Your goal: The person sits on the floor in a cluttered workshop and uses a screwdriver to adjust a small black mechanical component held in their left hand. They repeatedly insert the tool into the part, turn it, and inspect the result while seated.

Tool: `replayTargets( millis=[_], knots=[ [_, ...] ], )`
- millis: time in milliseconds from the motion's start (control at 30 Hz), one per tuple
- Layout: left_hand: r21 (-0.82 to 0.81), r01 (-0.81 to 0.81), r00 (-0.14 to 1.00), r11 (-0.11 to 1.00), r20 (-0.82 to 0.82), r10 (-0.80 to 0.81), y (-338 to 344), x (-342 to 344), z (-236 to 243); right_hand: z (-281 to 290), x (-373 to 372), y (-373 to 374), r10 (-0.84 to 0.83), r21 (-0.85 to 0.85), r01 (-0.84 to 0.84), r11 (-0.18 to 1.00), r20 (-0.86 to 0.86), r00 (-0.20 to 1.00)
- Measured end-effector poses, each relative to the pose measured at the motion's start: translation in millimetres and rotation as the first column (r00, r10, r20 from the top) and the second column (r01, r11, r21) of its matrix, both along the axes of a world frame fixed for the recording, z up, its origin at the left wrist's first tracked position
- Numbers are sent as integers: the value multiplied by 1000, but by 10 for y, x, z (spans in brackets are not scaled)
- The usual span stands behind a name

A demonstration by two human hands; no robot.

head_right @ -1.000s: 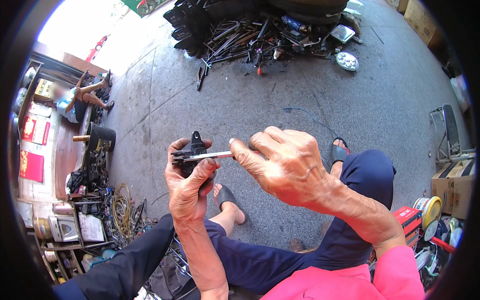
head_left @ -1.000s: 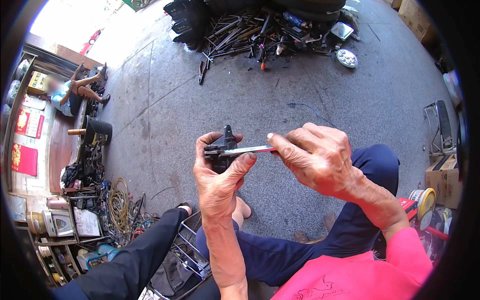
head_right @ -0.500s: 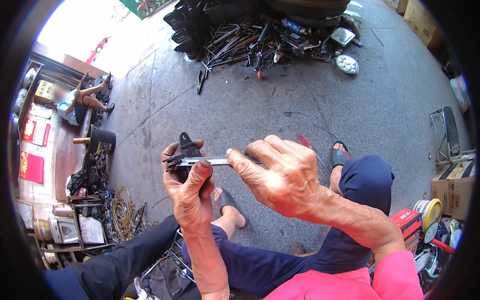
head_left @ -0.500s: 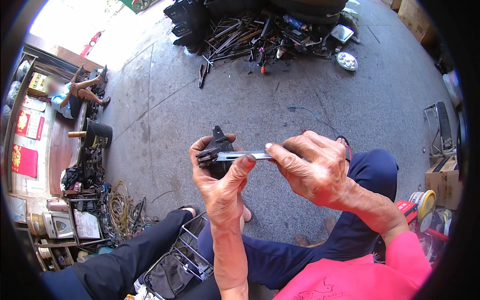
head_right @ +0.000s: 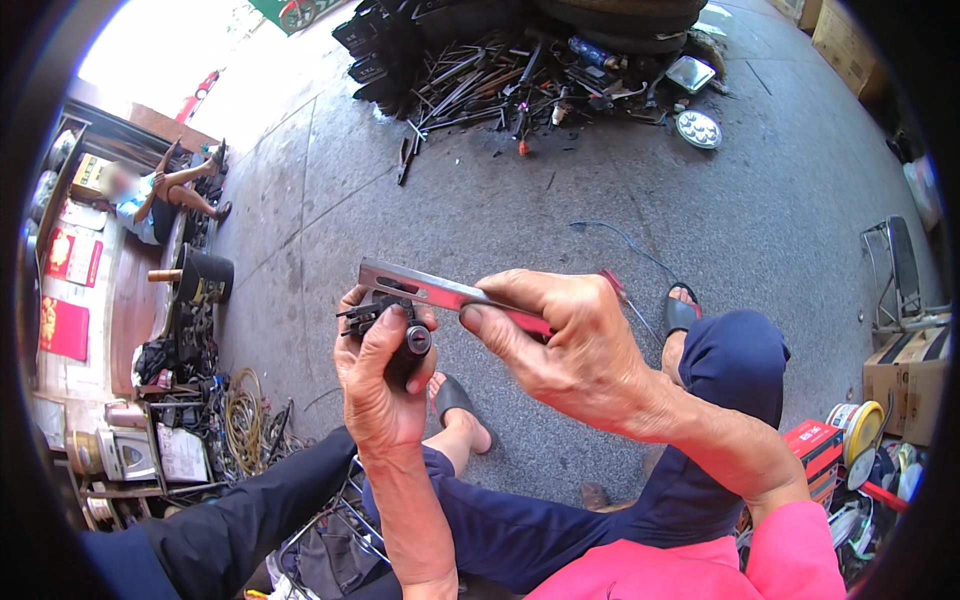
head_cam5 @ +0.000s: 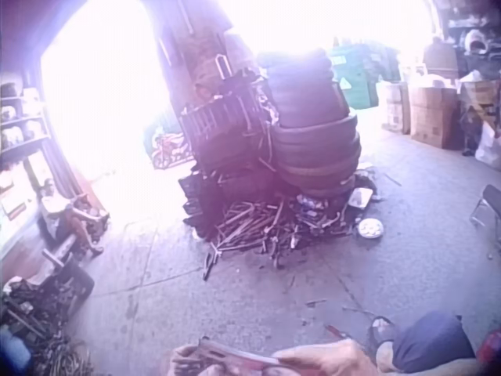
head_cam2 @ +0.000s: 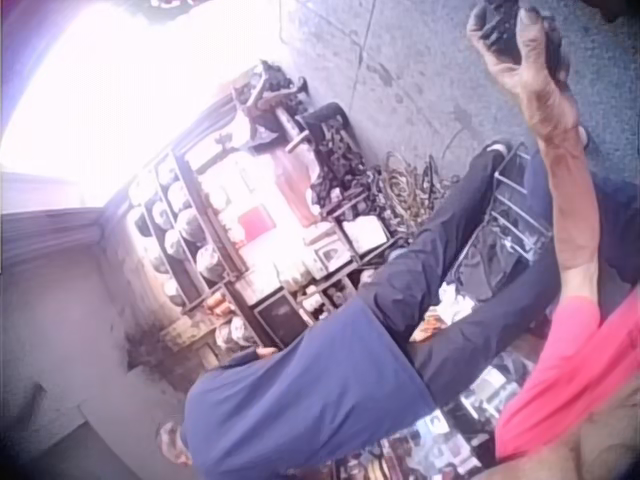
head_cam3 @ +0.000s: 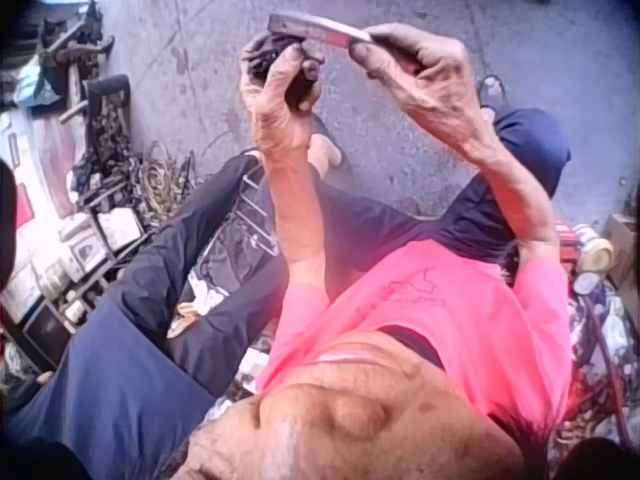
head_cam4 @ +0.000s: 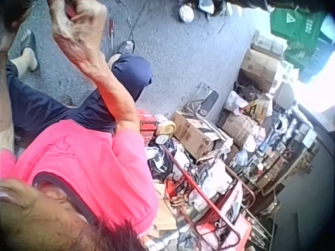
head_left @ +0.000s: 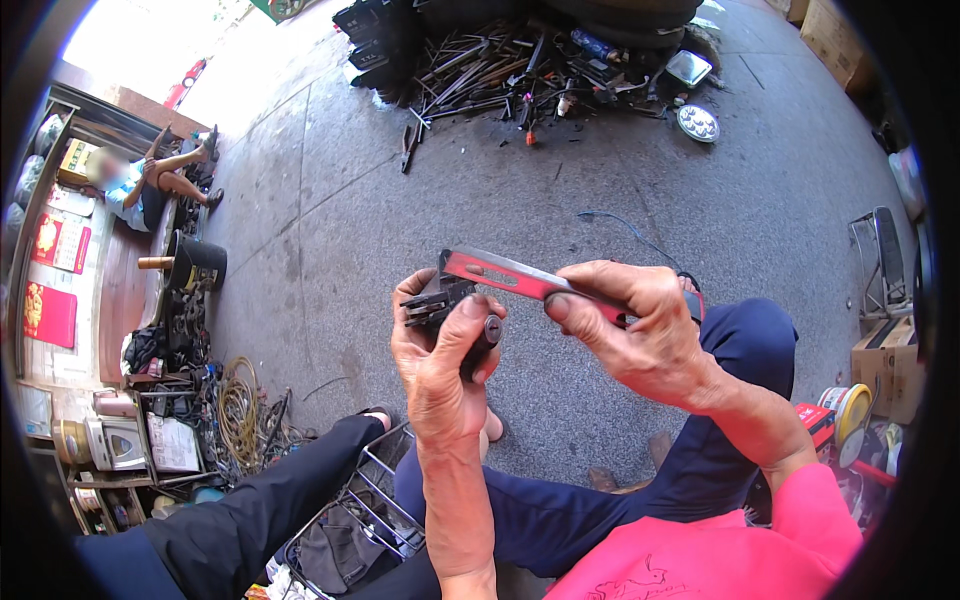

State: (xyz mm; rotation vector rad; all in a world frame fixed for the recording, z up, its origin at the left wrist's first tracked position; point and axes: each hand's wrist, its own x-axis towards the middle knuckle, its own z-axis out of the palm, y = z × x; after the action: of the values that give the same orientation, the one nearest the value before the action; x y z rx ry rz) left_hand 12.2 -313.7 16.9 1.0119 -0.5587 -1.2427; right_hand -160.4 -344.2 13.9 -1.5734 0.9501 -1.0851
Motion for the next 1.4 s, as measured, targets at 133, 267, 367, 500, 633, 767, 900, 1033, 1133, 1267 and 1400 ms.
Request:
replayTargets(
  millis=[133,267,367,500,633,767,900,1033,1133,1267,1400],
  knots=[
    [0,75,994,997,-80,-75,12,37,21,105,-36,4,83,330,-149,932,206,975],
    [-7,150,989,989,-7,-150,18,15,41,23,-7,-21,86,172,-101,980,90,992],
    [15,134,989,991,-72,-133,-6,-6,34,-114,13,-39,-34,-30,30,999,-139,990],
    [8,101,942,995,-322,-93,3,72,-16,34,-12,-42,-77,-34,74,997,-102,992],
    [-41,65,899,997,-432,-76,3,125,-89,37,-56,-40,-107,-110,93,990,-133,985],
    [-22,-72,951,997,-302,62,-2,85,-32,16,-28,-29,-163,-395,63,916,-225,961],
    [-44,-191,981,981,26,192,-12,-22,83,27,-11,5,-199,-486,43,873,-273,941],
    [-60,-228,966,972,107,233,-13,-54,69,-8,-18,5,-227,-533,38,845,-294,928],
    [-66,-208,974,976,77,213,4,-18,17,-5,-1,13,-253,-560,46,827,-297,921],
    [-64,-198,979,978,35,200,24,8,32,-24,3,20,-283,-608,36,793,-314,906],
    [-46,-213,975,976,50,215,14,-15,27,-40,7,16,-379,-735,47,676,-292,878]
  ],
)
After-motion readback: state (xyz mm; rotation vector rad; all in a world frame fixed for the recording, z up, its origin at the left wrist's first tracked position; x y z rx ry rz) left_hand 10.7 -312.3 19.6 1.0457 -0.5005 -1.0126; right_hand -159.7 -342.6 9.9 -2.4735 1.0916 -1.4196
